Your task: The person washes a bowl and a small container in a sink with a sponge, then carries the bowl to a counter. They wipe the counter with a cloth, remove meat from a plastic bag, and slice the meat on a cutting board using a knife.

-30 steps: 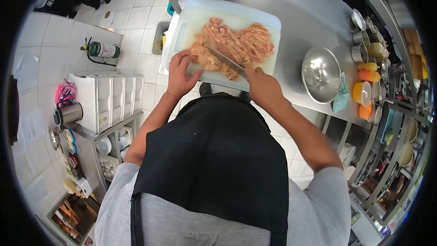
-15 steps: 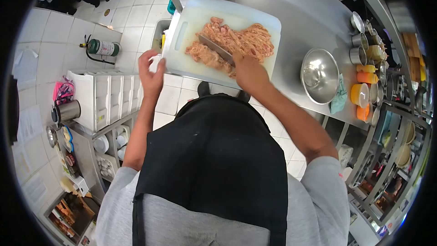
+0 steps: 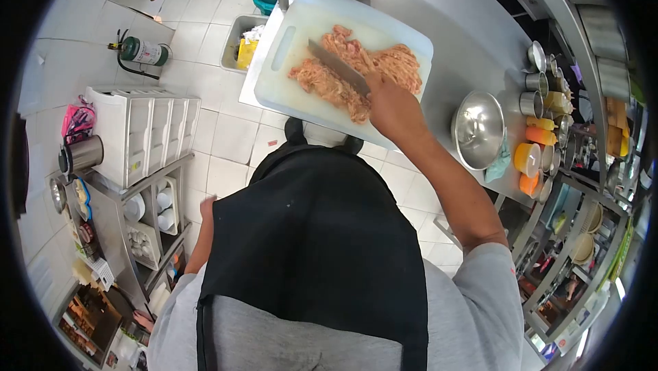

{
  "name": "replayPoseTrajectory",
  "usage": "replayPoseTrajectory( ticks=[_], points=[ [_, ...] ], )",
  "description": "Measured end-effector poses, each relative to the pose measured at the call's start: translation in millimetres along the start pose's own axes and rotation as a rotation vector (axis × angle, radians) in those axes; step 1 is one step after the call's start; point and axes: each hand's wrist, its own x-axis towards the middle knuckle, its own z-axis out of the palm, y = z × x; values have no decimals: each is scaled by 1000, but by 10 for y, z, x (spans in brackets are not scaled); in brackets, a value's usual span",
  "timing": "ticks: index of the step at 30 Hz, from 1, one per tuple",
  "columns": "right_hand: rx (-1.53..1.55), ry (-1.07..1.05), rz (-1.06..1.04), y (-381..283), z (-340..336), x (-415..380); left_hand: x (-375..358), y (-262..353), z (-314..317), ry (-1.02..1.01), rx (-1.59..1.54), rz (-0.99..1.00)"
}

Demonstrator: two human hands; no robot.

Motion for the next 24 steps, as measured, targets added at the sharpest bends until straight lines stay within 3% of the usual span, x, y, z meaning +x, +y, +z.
replayPoseTrajectory(
  ticks=[2, 6, 9, 12, 15, 18, 22, 24],
  points=[
    [95, 144, 58, -247, -319, -45, -39, -405, -140, -47, 22, -151],
    [278, 376, 52, -495, -367, -179, -415, -424, -216, -9, -68, -378],
    [79, 90, -12, -140, 276, -62, -486, 126, -5, -40, -139, -327],
    [45, -52, 95, -23, 226, 3, -544, 803, 203, -36, -323, -196],
    [36, -40, 13, 120, 294, 79, -603, 1327, 313, -34, -327, 20],
    [40, -49, 12, -91, -68, -3, -656, 1295, 333, 57, -259, 184],
    [218, 368, -136, -218, -333, -400, -955, 594, 318, 117, -285, 86],
    [331, 550, -200, -269, -404, -600, -1178, 96, 244, 31, -269, 11]
  ],
)
